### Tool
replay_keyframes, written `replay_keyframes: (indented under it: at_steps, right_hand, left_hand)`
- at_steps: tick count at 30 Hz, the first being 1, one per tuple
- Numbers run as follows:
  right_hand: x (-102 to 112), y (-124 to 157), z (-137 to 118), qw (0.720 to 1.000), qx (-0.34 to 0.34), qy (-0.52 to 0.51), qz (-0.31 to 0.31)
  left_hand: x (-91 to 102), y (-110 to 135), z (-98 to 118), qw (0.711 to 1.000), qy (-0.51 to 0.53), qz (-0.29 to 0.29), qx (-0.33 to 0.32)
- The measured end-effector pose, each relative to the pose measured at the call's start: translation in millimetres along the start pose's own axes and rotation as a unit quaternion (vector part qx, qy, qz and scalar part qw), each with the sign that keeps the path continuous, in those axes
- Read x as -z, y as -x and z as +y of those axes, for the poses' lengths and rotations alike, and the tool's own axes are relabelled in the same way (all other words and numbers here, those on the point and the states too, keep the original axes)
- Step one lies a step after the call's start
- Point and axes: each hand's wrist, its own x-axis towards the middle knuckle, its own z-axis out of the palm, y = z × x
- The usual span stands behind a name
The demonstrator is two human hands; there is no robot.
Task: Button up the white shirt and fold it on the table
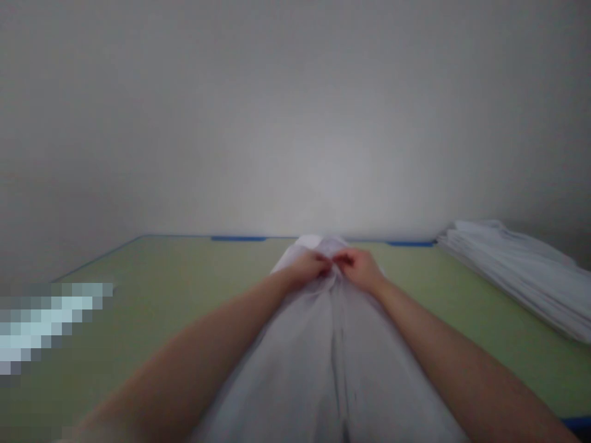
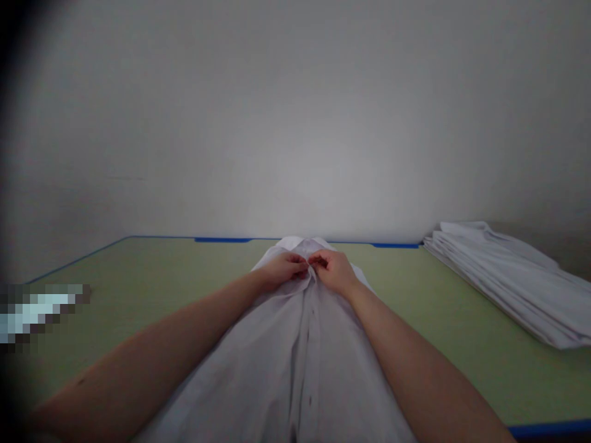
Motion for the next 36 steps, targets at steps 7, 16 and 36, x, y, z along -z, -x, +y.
replay_keyframes:
  at_steps: [7, 16, 36]
  right_hand:
    - [-7, 0, 1, 0.998, -0.002, 0.053, 0.026]
    - [-11, -1, 2, 0.998, -0.033, 0.001, 0.05]
    - [-10, -11, 6, 0.978, -0.17, -0.115, 0.045]
  left_hand:
    - [-1.2, -1, 5, 1.0, 0.016, 0.003, -0.023]
    - [-5.7, -2, 8, 0.995, -0.076, 0.066, -0.004]
    - [-3.9, 18, 30, 0.96, -0.239, 0.099, -0.111]
